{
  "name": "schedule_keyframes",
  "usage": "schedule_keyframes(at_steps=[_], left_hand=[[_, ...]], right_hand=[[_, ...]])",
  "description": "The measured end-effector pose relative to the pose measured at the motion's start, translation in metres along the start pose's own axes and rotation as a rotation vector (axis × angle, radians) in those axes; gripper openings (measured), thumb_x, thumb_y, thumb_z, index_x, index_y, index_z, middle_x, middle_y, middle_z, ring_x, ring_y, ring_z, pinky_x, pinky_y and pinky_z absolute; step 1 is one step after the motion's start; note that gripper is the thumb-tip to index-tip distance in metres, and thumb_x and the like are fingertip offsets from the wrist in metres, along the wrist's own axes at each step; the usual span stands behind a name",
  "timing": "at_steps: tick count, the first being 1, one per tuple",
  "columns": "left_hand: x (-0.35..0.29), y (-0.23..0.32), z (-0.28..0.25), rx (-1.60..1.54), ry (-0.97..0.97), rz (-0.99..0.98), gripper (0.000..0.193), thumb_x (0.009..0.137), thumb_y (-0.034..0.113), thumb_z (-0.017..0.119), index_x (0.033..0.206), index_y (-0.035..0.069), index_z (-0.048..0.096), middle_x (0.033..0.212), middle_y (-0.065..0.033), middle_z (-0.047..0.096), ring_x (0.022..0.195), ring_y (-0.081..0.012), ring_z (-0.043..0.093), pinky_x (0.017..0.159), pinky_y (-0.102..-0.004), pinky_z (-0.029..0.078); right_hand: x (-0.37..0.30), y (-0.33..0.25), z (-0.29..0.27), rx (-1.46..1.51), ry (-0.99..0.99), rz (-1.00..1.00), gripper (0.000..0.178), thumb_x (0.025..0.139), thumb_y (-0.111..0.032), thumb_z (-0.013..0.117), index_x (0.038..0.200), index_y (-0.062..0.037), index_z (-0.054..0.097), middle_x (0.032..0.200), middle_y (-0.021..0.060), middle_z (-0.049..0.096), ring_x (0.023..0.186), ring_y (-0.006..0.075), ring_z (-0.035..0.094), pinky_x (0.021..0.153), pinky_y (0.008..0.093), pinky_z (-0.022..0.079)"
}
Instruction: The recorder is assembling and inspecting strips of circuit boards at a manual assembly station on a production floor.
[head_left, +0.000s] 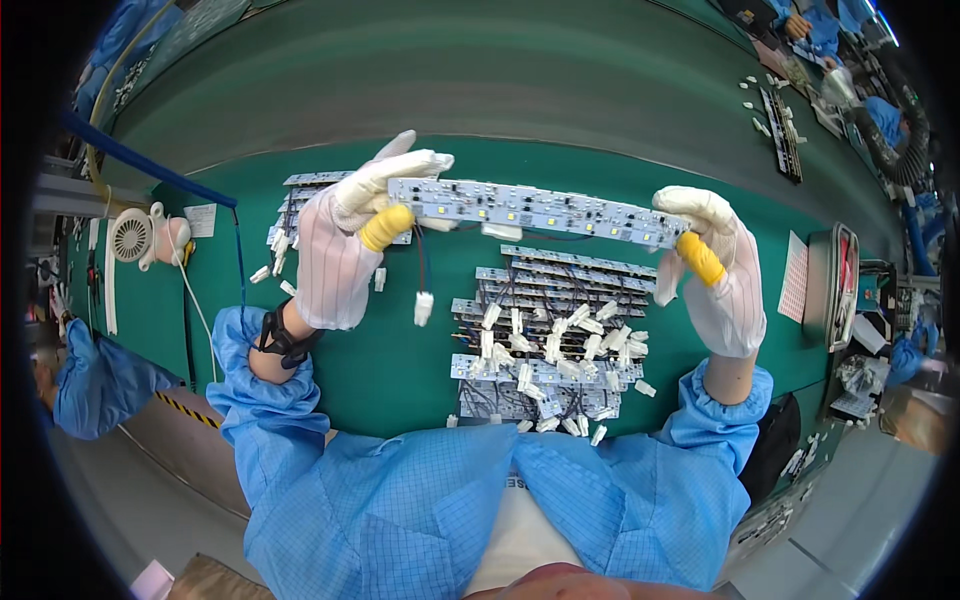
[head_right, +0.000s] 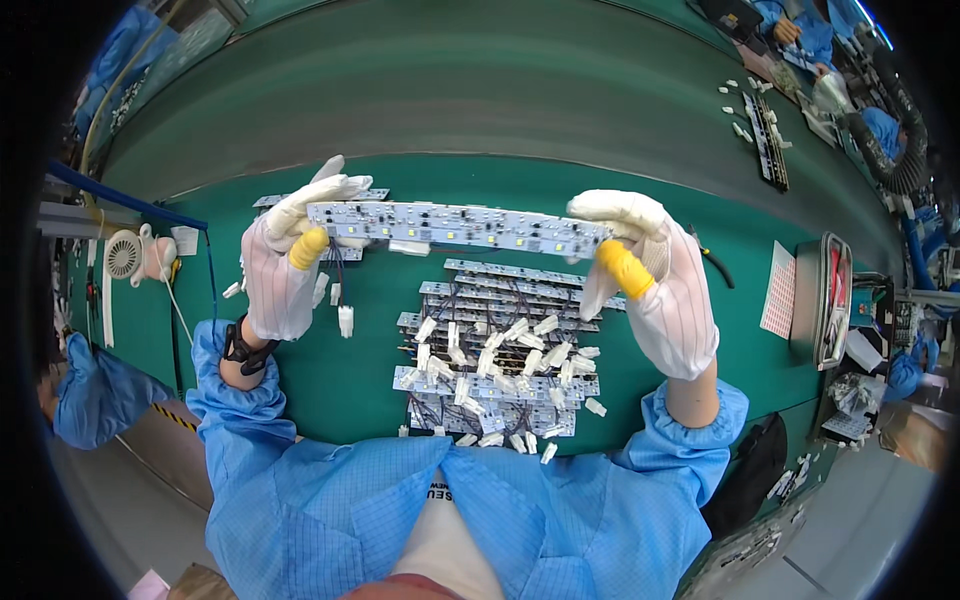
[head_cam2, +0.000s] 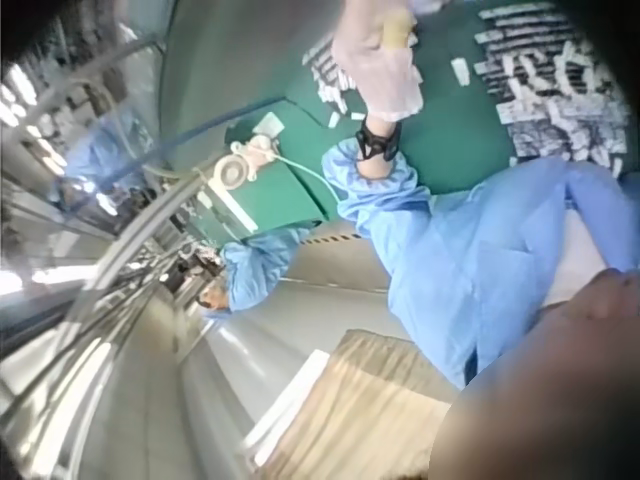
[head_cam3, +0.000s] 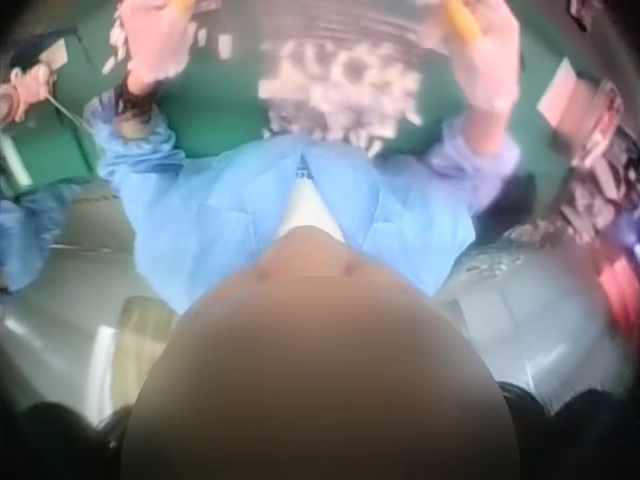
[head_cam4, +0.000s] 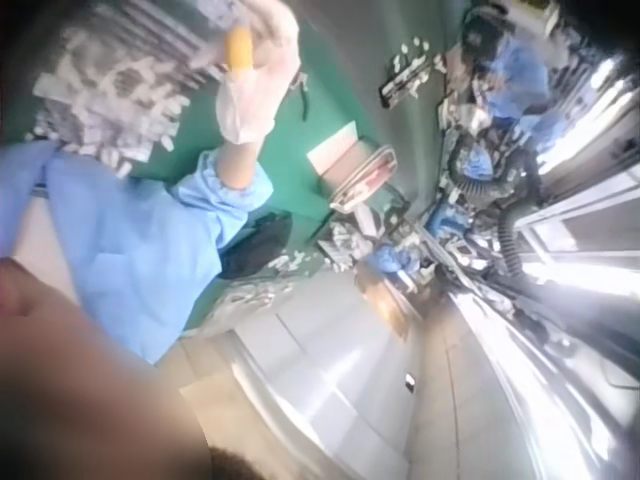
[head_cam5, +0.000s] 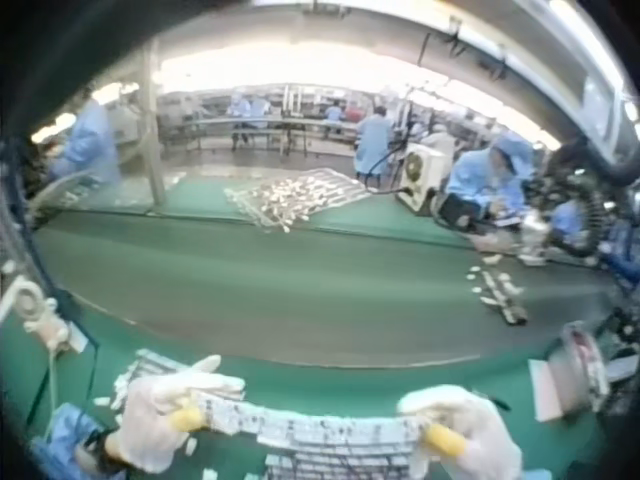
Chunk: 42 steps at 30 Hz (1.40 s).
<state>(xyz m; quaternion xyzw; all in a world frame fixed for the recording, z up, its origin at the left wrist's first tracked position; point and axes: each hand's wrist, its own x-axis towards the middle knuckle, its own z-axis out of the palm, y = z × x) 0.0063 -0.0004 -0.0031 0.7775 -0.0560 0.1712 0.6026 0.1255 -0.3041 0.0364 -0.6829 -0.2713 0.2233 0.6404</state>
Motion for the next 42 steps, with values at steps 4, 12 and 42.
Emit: schedule_keyframes(at_steps=[4, 12, 42], left_hand=[[-0.002, 0.004, -0.003, 0.077, -0.053, 0.056, 0.05, 0.088, 0.038, 0.061, 0.119, -0.002, 0.059, 0.102, -0.0114, 0.07, 0.124, -0.0234, 0.049, 0.105, -0.039, 0.035], [0.0, 0.01, -0.001, 0.043, -0.08, 0.027, 0.059, 0.084, 0.047, 0.062, 0.114, -0.004, 0.06, 0.105, -0.0179, 0.066, 0.111, -0.0271, 0.058, 0.11, -0.0497, 0.029], [0.007, -0.003, 0.004, 0.112, 0.087, -0.226, 0.042, 0.094, 0.031, 0.054, 0.118, -0.003, 0.059, 0.118, -0.0148, 0.063, 0.128, -0.0209, 0.045, 0.102, -0.032, 0.037]], right_hand=[[0.005, 0.017, -0.003, 0.075, 0.036, -0.006, 0.06, 0.085, -0.045, 0.063, 0.119, 0.0041, 0.052, 0.083, 0.0087, 0.06, 0.054, 0.01, 0.055, 0.052, 0.0203, 0.043], [0.007, 0.013, -0.002, 0.008, 0.032, 0.063, 0.039, 0.093, -0.026, 0.055, 0.119, 0.0031, 0.053, 0.083, 0.0094, 0.062, 0.055, 0.0118, 0.057, 0.057, 0.0221, 0.044], [-0.006, -0.005, 0.001, 0.196, -0.109, 0.072, 0.05, 0.087, -0.027, 0.065, 0.121, 0.0065, 0.05, 0.101, 0.0161, 0.064, 0.063, 0.0155, 0.063, 0.053, 0.0254, 0.052]])
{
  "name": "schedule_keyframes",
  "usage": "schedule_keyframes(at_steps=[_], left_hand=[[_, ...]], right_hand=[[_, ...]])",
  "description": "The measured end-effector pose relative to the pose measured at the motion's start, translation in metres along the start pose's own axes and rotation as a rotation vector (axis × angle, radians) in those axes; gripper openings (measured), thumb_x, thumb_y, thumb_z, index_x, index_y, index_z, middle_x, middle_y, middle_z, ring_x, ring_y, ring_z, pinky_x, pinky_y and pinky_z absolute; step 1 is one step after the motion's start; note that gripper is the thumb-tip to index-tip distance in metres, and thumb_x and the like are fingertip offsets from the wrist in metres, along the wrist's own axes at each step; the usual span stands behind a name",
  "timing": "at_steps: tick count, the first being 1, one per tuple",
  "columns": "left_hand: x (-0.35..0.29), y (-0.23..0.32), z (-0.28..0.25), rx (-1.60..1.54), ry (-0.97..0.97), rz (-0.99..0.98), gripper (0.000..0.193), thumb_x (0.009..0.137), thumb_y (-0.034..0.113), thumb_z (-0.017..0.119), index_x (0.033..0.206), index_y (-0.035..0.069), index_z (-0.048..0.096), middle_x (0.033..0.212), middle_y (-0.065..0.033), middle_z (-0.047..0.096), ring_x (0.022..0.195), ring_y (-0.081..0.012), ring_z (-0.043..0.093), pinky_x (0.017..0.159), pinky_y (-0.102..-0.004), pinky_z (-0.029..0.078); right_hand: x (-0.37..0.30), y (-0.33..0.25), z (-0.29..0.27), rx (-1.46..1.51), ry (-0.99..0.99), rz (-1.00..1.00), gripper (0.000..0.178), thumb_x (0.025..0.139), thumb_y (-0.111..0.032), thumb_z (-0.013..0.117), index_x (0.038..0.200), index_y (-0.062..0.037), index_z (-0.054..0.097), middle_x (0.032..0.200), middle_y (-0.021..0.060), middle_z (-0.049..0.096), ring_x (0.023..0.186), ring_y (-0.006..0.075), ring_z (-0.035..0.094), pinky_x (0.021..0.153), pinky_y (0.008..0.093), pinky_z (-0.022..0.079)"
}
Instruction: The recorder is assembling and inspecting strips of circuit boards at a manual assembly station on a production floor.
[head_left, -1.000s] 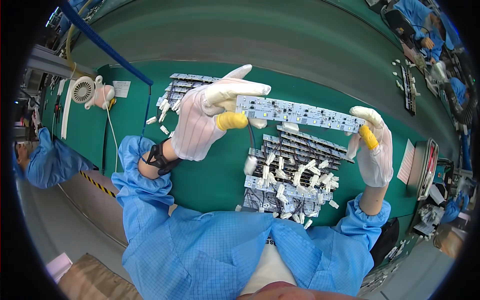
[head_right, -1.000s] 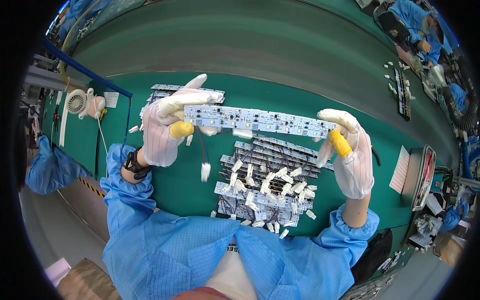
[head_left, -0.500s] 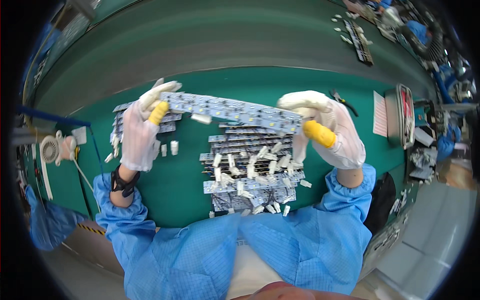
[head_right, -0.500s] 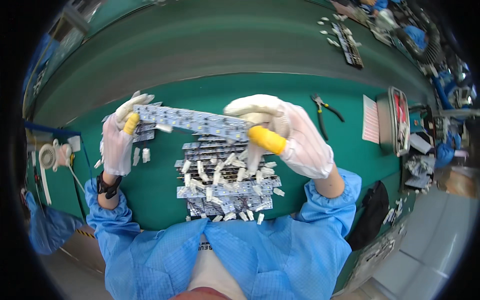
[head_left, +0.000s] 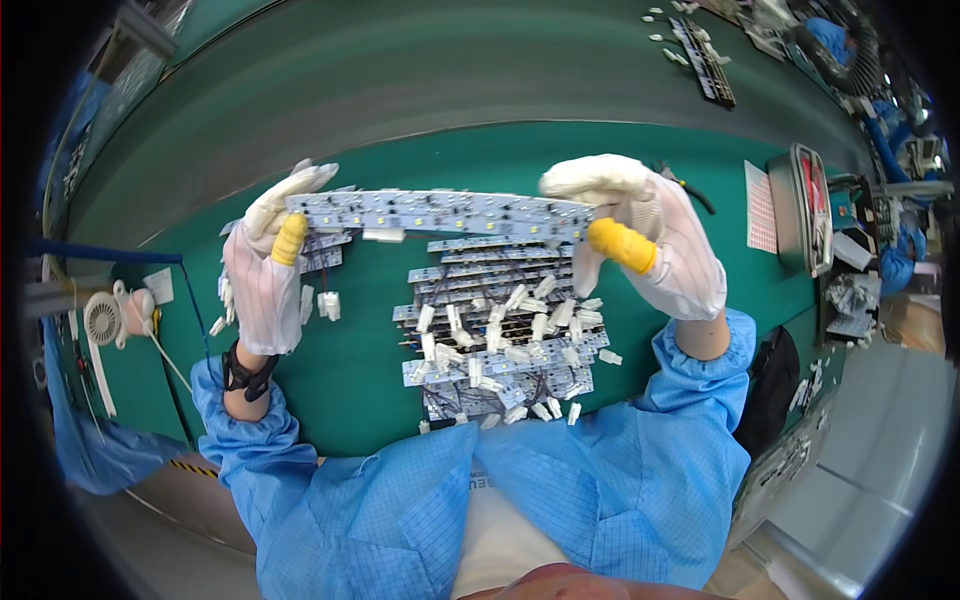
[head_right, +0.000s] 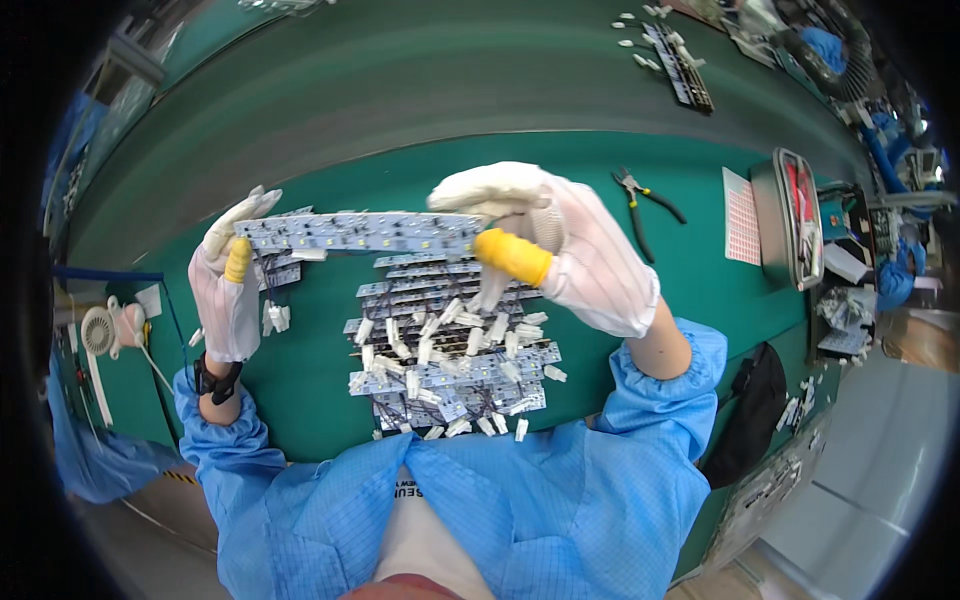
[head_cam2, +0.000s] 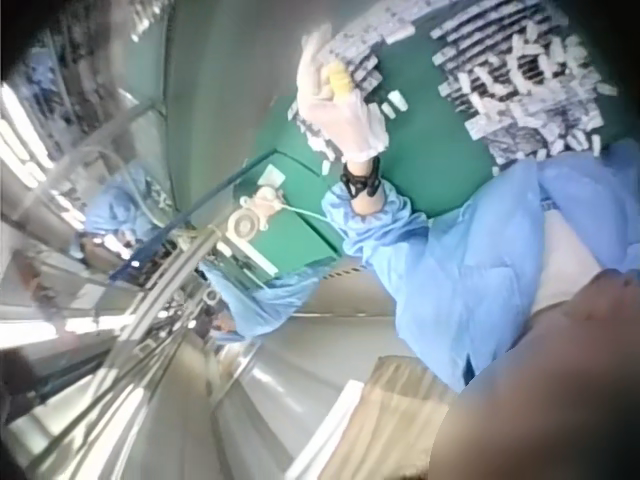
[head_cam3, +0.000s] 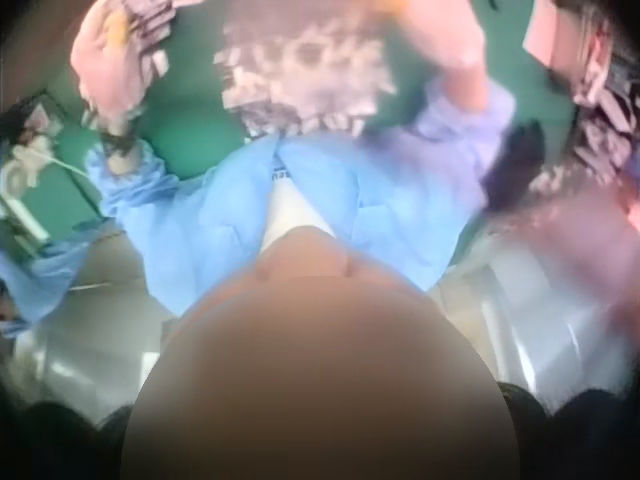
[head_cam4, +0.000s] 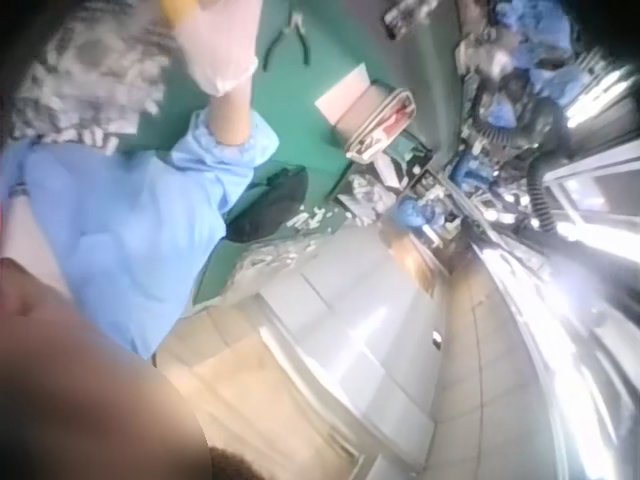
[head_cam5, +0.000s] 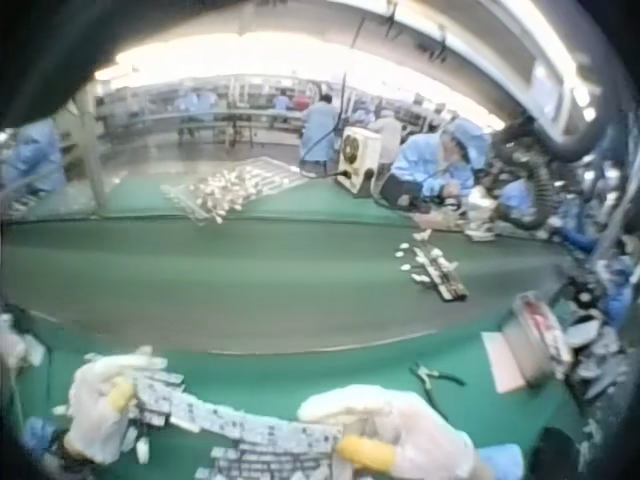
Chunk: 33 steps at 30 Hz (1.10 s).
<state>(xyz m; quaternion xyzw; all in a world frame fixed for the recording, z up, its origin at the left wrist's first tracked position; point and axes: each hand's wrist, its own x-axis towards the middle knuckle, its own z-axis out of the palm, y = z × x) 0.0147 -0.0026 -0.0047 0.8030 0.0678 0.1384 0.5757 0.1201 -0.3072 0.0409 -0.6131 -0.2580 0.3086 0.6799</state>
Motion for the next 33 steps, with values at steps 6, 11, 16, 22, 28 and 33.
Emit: schedule_keyframes(at_steps=[6, 11, 16, 22, 28, 33], left_hand=[[-0.008, 0.006, 0.001, -0.306, -0.064, 0.134, 0.051, 0.091, 0.032, 0.06, 0.123, -0.008, 0.053, 0.124, -0.0197, 0.058, 0.109, -0.0236, 0.059, 0.098, -0.034, 0.043], [-0.014, 0.004, 0.004, -0.405, -0.13, 0.225, 0.054, 0.09, 0.036, 0.06, 0.12, -0.009, 0.053, 0.119, -0.0195, 0.06, 0.103, -0.0233, 0.062, 0.1, -0.0367, 0.043], [-0.003, -0.012, -0.018, -0.018, -0.258, 0.366, 0.048, 0.09, 0.042, 0.057, 0.113, 0.0, 0.062, 0.101, -0.0158, 0.069, 0.107, -0.0215, 0.061, 0.097, -0.0362, 0.044], [-0.005, 0.002, -0.008, 0.009, -0.151, -0.015, 0.031, 0.096, 0.028, 0.051, 0.11, 0.004, 0.066, 0.103, -0.0156, 0.069, 0.116, -0.0219, 0.056, 0.089, -0.0314, 0.046], [0.005, -0.006, -0.002, 0.15, -0.072, 0.058, 0.025, 0.091, 0.011, 0.053, 0.111, 0.001, 0.065, 0.115, -0.0119, 0.066, 0.119, -0.0181, 0.052, 0.091, -0.028, 0.043], [-0.001, 0.001, 0.001, 0.011, -0.03, -0.051, 0.047, 0.1, 0.037, 0.041, 0.114, -0.002, 0.062, 0.108, -0.0105, 0.068, 0.094, -0.0135, 0.062, 0.085, -0.0257, 0.046]], right_hand=[[0.006, 0.009, -0.006, 0.007, 0.048, -0.092, 0.062, 0.085, -0.042, 0.065, 0.121, 0.006, 0.05, 0.092, 0.0123, 0.061, 0.061, 0.0134, 0.06, 0.058, 0.0224, 0.048], [0.014, 0.026, -0.013, 0.001, 0.088, -0.046, 0.062, 0.087, -0.045, 0.062, 0.123, 0.0032, 0.05, 0.085, 0.0095, 0.059, 0.061, 0.0124, 0.057, 0.056, 0.0221, 0.046], [0.025, 0.036, -0.011, 0.069, 0.052, -0.026, 0.067, 0.082, -0.047, 0.067, 0.123, 0.0035, 0.049, 0.083, 0.0098, 0.06, 0.061, 0.0126, 0.058, 0.055, 0.0226, 0.047], [0.011, 0.031, -0.025, 0.078, 0.099, 0.007, 0.065, 0.077, -0.05, 0.071, 0.111, 0.0026, 0.052, 0.068, 0.0094, 0.06, 0.047, 0.0142, 0.055, 0.045, 0.0237, 0.045], [0.009, 0.023, -0.014, 0.182, -0.028, -0.012, 0.056, 0.082, -0.044, 0.067, 0.106, 0.0049, 0.054, 0.07, 0.0108, 0.061, 0.049, 0.0149, 0.057, 0.043, 0.0231, 0.046], [0.01, 0.04, -0.026, 0.383, -0.096, 0.058, 0.054, 0.085, -0.042, 0.065, 0.111, 0.0033, 0.05, 0.074, 0.0137, 0.063, 0.048, 0.0184, 0.058, 0.049, 0.023, 0.048]])
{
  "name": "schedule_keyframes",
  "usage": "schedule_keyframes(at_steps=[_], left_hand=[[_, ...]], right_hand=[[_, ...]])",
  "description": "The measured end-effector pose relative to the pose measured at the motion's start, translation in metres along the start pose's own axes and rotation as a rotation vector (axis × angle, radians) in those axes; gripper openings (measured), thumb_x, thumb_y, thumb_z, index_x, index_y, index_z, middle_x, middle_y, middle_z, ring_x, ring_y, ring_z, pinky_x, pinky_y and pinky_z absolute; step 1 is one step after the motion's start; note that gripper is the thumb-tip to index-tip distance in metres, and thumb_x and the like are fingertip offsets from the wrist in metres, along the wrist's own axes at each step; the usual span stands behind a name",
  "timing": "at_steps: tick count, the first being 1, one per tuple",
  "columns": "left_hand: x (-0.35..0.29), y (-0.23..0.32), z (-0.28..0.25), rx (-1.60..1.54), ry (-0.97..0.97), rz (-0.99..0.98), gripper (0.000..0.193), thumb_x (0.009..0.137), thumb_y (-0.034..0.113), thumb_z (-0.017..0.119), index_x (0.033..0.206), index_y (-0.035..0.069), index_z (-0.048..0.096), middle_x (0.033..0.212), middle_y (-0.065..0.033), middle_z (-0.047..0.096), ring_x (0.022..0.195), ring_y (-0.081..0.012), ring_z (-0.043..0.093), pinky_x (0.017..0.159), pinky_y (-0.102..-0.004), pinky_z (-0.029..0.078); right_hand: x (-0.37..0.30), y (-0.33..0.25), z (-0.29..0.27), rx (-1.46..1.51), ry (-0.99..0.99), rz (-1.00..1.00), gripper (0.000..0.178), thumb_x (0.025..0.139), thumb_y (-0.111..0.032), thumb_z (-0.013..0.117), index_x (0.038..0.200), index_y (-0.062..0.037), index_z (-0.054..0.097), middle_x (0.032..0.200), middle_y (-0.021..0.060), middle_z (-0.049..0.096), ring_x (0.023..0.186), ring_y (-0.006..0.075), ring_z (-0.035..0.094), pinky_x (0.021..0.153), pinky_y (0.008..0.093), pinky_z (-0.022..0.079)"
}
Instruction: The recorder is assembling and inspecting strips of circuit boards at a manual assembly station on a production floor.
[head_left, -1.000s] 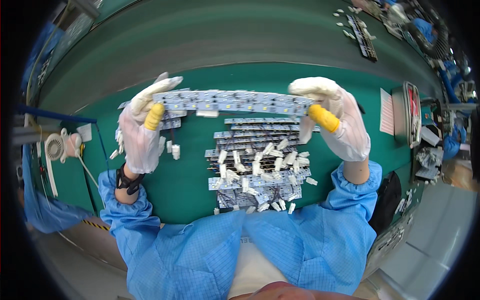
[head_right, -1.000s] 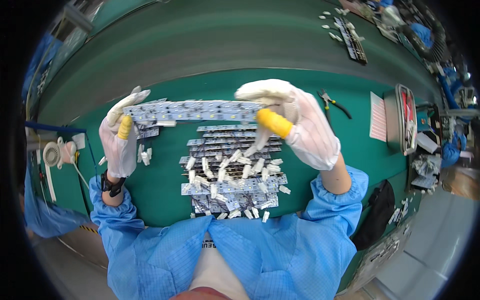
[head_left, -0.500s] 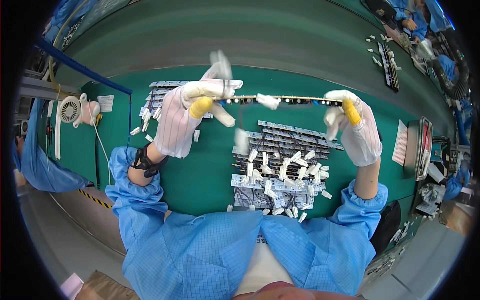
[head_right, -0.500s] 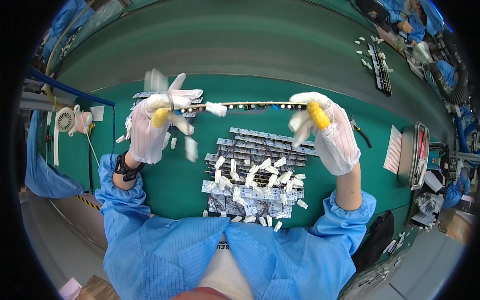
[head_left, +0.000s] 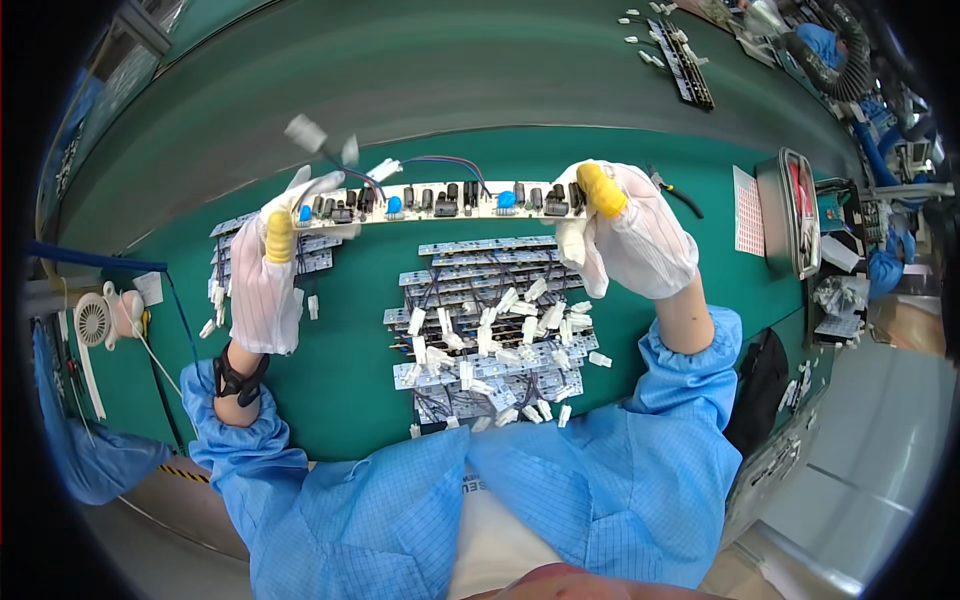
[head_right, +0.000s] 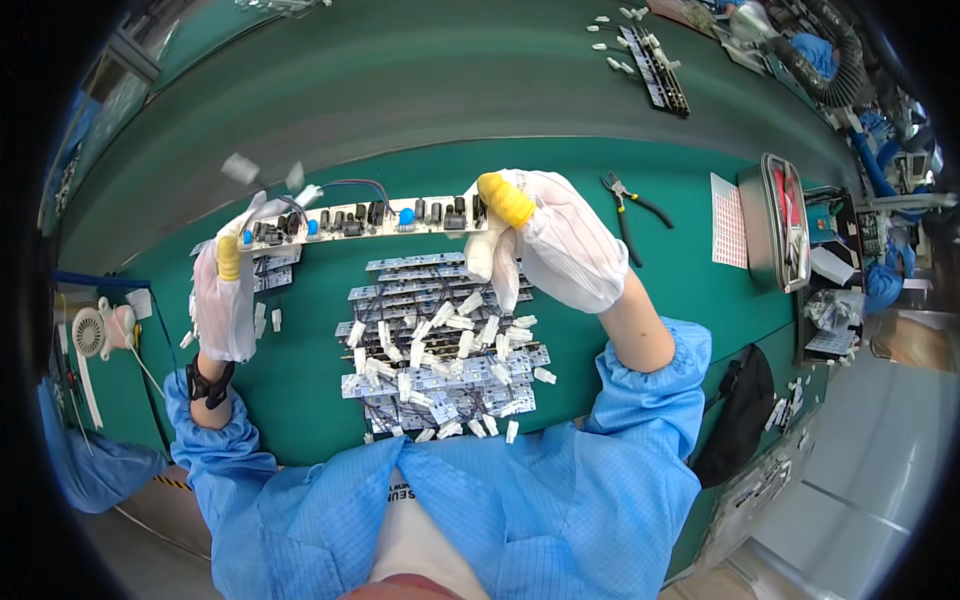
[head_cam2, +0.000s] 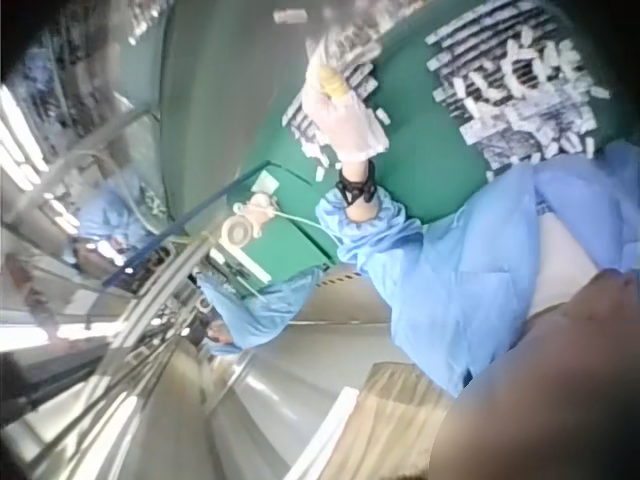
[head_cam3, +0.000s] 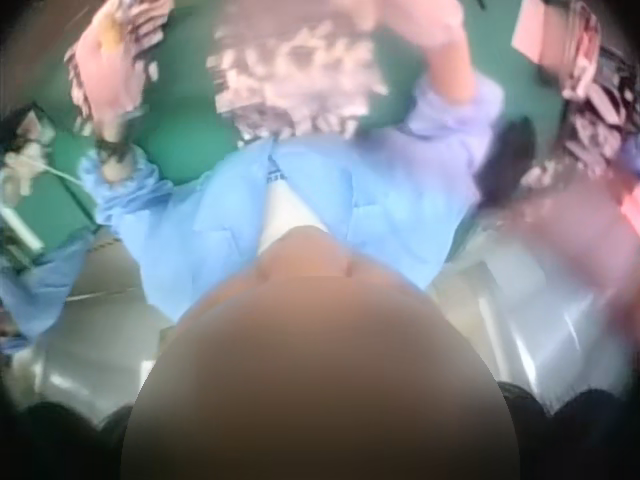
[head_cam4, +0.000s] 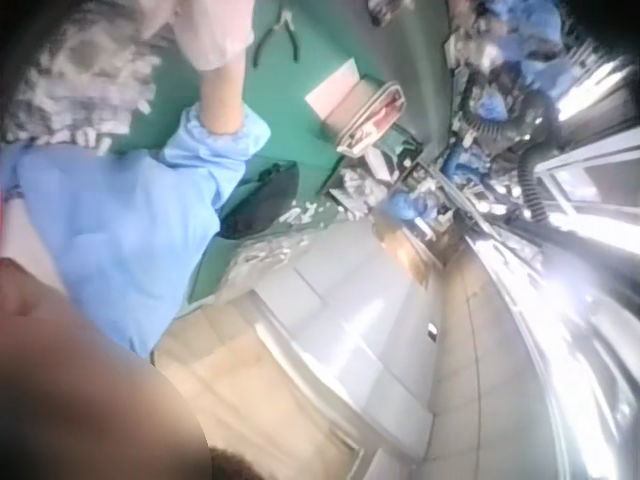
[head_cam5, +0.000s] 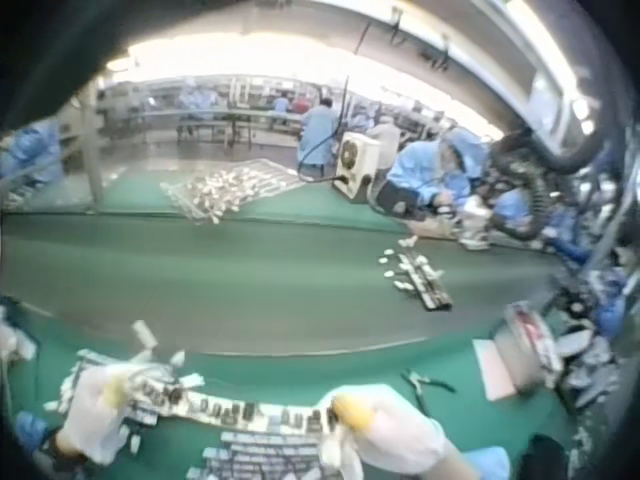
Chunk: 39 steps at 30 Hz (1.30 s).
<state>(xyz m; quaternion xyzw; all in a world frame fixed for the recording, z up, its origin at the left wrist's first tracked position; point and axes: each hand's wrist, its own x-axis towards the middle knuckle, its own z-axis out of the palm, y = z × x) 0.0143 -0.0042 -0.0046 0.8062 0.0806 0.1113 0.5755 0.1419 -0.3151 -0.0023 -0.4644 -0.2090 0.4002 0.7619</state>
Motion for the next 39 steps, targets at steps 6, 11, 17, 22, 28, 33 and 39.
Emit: schedule_keyframes(at_steps=[6, 11, 17, 22, 28, 33, 39], left_hand=[[0.0, -0.004, -0.009, 0.111, -0.127, 0.183, 0.061, 0.1, 0.048, 0.031, 0.111, -0.003, 0.063, 0.077, -0.0077, 0.07, 0.089, -0.0145, 0.063, 0.082, -0.027, 0.047], [-0.006, -0.017, -0.007, 0.011, -0.014, 0.073, 0.04, 0.1, 0.034, 0.042, 0.117, 0.002, 0.061, 0.074, -0.0042, 0.065, 0.066, -0.0122, 0.058, 0.064, -0.0263, 0.045], [-0.013, -0.028, -0.018, 0.097, -0.118, -0.046, 0.051, 0.101, 0.037, 0.034, 0.118, -0.005, 0.057, 0.089, -0.0114, 0.069, 0.078, -0.017, 0.064, 0.075, -0.028, 0.049], [-0.012, -0.018, -0.013, -0.13, -0.106, -0.154, 0.062, 0.098, 0.053, 0.033, 0.101, -0.002, 0.062, 0.075, -0.0101, 0.067, 0.07, -0.0166, 0.063, 0.069, -0.0269, 0.048], [-0.018, -0.043, -0.018, -0.238, 0.004, -0.056, 0.05, 0.101, 0.038, 0.032, 0.106, -0.003, 0.061, 0.078, -0.0083, 0.068, 0.071, -0.0137, 0.063, 0.067, -0.0239, 0.048], [-0.008, -0.021, -0.006, 0.125, -0.012, 0.133, 0.043, 0.098, 0.035, 0.045, 0.121, 0.0, 0.055, 0.097, -0.0129, 0.067, 0.078, -0.017, 0.065, 0.067, -0.0247, 0.051], [-0.006, 0.016, 0.001, -0.538, -0.219, -0.014, 0.056, 0.096, 0.043, 0.047, 0.129, -0.003, 0.044, 0.112, -0.0172, 0.062, 0.085, -0.0186, 0.066, 0.082, -0.0284, 0.051]], right_hand=[[-0.001, 0.0, -0.007, 0.04, -0.004, 0.025, 0.052, 0.084, -0.037, 0.067, 0.114, 0.0019, 0.049, 0.075, 0.0172, 0.062, 0.055, 0.0189, 0.059, 0.053, 0.0264, 0.049], [0.001, -0.002, 0.009, -0.068, 0.082, 0.019, 0.052, 0.085, -0.04, 0.066, 0.11, 0.0027, 0.051, 0.069, 0.0102, 0.059, 0.05, 0.0133, 0.055, 0.047, 0.0223, 0.045], [-0.003, 0.005, 0.002, 0.045, -0.004, 0.022, 0.051, 0.086, -0.039, 0.065, 0.112, 0.0024, 0.051, 0.072, 0.0116, 0.061, 0.051, 0.016, 0.057, 0.051, 0.0257, 0.048], [-0.002, 0.006, 0.002, 0.217, -0.083, 0.081, 0.049, 0.088, -0.037, 0.061, 0.108, 0.0056, 0.05, 0.07, 0.0163, 0.061, 0.049, 0.0196, 0.058, 0.049, 0.0275, 0.049], [0.0, 0.005, -0.001, 0.26, -0.086, 0.191, 0.036, 0.091, -0.031, 0.059, 0.104, 0.0024, 0.054, 0.074, 0.0155, 0.062, 0.055, 0.0194, 0.06, 0.05, 0.0268, 0.051], [0.002, 0.007, 0.015, 0.213, -0.003, 0.085, 0.042, 0.085, -0.032, 0.067, 0.105, 0.0024, 0.054, 0.079, 0.0138, 0.062, 0.058, 0.0176, 0.061, 0.05, 0.026, 0.051], [0.005, 0.009, 0.01, 0.14, -0.079, 0.013, 0.054, 0.078, -0.036, 0.074, 0.109, 0.0024, 0.054, 0.081, 0.013, 0.061, 0.06, 0.0195, 0.061, 0.056, 0.0314, 0.056]])
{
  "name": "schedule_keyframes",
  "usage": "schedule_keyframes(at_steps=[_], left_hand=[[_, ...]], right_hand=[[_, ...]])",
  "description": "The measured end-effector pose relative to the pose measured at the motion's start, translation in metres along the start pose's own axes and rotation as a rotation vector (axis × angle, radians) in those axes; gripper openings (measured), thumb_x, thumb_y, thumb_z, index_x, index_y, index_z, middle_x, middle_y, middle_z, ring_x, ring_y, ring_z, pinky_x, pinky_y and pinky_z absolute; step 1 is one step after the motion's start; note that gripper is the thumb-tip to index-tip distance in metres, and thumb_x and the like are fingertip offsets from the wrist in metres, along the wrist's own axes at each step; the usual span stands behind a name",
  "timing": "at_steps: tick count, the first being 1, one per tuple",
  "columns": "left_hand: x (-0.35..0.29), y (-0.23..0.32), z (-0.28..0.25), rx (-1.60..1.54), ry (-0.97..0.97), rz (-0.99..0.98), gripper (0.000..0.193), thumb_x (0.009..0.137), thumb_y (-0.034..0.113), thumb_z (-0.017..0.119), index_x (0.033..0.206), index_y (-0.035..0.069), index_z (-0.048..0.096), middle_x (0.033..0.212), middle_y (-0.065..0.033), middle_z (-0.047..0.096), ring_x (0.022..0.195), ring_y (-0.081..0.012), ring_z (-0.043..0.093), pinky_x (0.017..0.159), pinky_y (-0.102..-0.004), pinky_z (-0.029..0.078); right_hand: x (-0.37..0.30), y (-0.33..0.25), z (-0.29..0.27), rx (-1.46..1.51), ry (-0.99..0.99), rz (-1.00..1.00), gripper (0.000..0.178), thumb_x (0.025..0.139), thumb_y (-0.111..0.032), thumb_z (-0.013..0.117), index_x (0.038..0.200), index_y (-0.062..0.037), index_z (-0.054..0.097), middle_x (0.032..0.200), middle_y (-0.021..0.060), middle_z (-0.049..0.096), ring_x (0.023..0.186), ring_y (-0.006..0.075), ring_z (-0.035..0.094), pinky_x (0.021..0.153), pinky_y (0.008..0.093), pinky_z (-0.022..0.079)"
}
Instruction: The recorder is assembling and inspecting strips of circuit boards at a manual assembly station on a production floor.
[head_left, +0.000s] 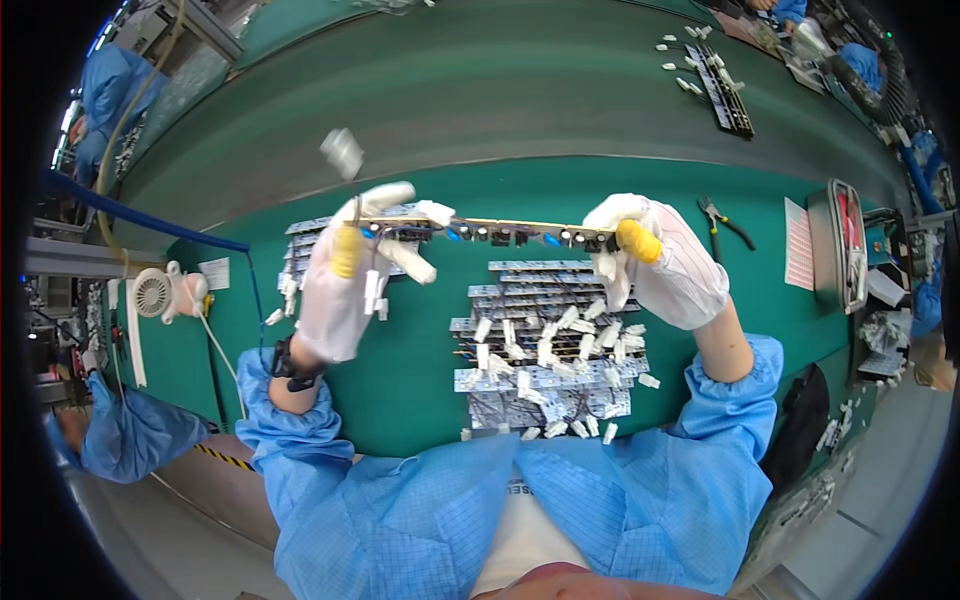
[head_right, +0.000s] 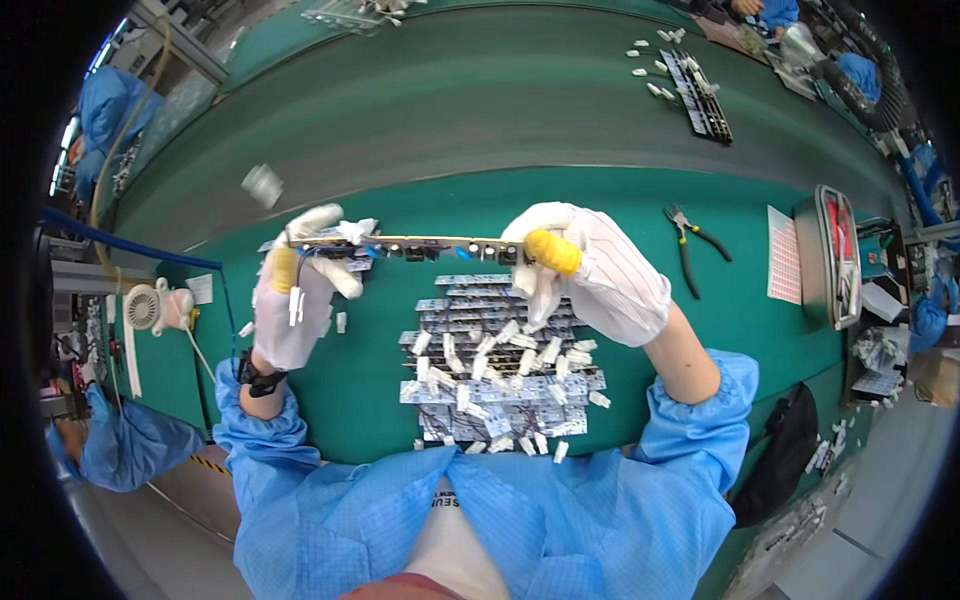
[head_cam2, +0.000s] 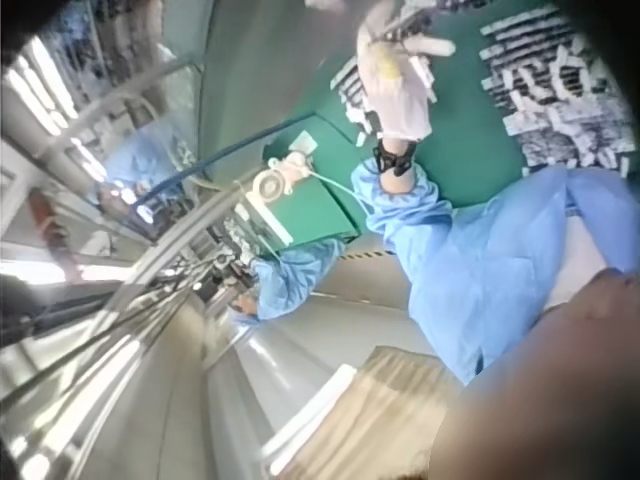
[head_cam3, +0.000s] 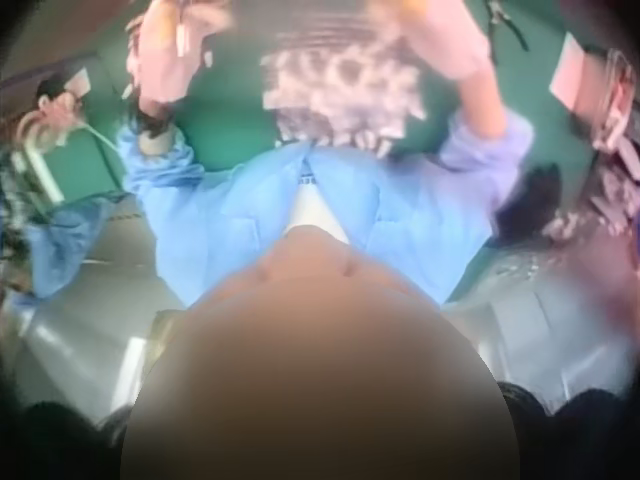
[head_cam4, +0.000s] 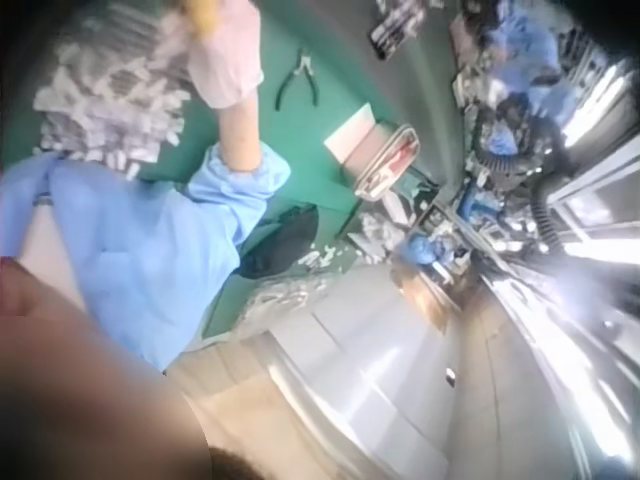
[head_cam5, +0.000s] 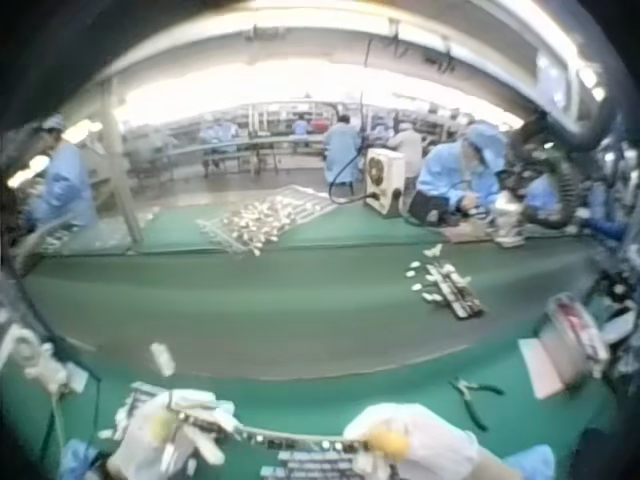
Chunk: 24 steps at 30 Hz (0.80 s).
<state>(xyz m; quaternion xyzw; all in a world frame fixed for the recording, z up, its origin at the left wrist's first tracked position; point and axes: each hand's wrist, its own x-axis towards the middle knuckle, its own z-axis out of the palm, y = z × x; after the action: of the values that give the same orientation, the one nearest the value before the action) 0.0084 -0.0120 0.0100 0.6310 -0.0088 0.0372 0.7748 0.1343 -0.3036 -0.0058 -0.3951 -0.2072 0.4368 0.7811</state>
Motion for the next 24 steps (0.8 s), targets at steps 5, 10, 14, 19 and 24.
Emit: schedule_keyframes(at_steps=[5, 10, 14, 19, 24], left_hand=[[-0.005, -0.002, -0.02, 0.008, 0.028, -0.25, 0.056, 0.094, 0.042, 0.047, 0.12, -0.007, 0.049, 0.115, -0.0246, 0.059, 0.089, -0.0246, 0.064, 0.064, -0.0315, 0.056], [0.003, 0.0, -0.02, -0.376, -0.118, -0.265, 0.059, 0.096, 0.05, 0.041, 0.119, -0.003, 0.052, 0.11, -0.02, 0.06, 0.103, -0.0294, 0.06, 0.094, -0.0455, 0.046], [0.005, 0.005, -0.072, 0.345, 0.137, -0.057, 0.025, 0.096, 0.019, 0.05, 0.105, -0.002, 0.061, 0.108, -0.0122, 0.062, 0.099, -0.0184, 0.059, 0.089, -0.0311, 0.046], [0.028, 0.021, -0.155, 0.552, 0.286, -0.333, 0.016, 0.09, 0.007, 0.055, 0.103, -0.002, 0.061, 0.103, -0.0116, 0.062, 0.086, -0.0199, 0.064, 0.075, -0.0294, 0.052], [0.018, -0.009, -0.162, 1.791, 0.227, 0.189, 0.046, 0.076, 0.019, 0.07, 0.119, 0.007, 0.059, 0.123, -0.0147, 0.056, 0.126, -0.0305, 0.043, 0.109, -0.0444, 0.027]], right_hand=[[-0.002, -0.006, 0.001, -0.222, 0.061, -0.013, 0.043, 0.086, -0.034, 0.066, 0.108, 0.0008, 0.054, 0.078, 0.0138, 0.063, 0.064, 0.02, 0.066, 0.056, 0.0306, 0.056], [0.004, -0.006, 0.018, -0.761, 0.139, -0.062, 0.023, 0.086, -0.011, 0.064, 0.105, -0.0004, 0.058, 0.086, 0.0114, 0.065, 0.073, 0.0148, 0.065, 0.069, 0.0257, 0.053], [0.008, 0.009, 0.021, -1.031, 0.191, -0.37, 0.036, 0.077, -0.007, 0.072, 0.11, -0.0025, 0.059, 0.093, 0.0096, 0.063, 0.081, 0.0173, 0.066, 0.073, 0.0283, 0.053], [0.012, 0.003, 0.014, -1.028, 0.155, -0.294, 0.032, 0.08, -0.008, 0.069, 0.109, -0.0024, 0.059, 0.097, 0.0109, 0.063, 0.084, 0.0186, 0.068, 0.075, 0.029, 0.053], [0.01, 0.002, 0.014, -1.109, 0.135, -0.278, 0.025, 0.083, -0.007, 0.066, 0.106, -0.0022, 0.059, 0.098, 0.011, 0.063, 0.086, 0.0196, 0.069, 0.074, 0.0287, 0.052]])
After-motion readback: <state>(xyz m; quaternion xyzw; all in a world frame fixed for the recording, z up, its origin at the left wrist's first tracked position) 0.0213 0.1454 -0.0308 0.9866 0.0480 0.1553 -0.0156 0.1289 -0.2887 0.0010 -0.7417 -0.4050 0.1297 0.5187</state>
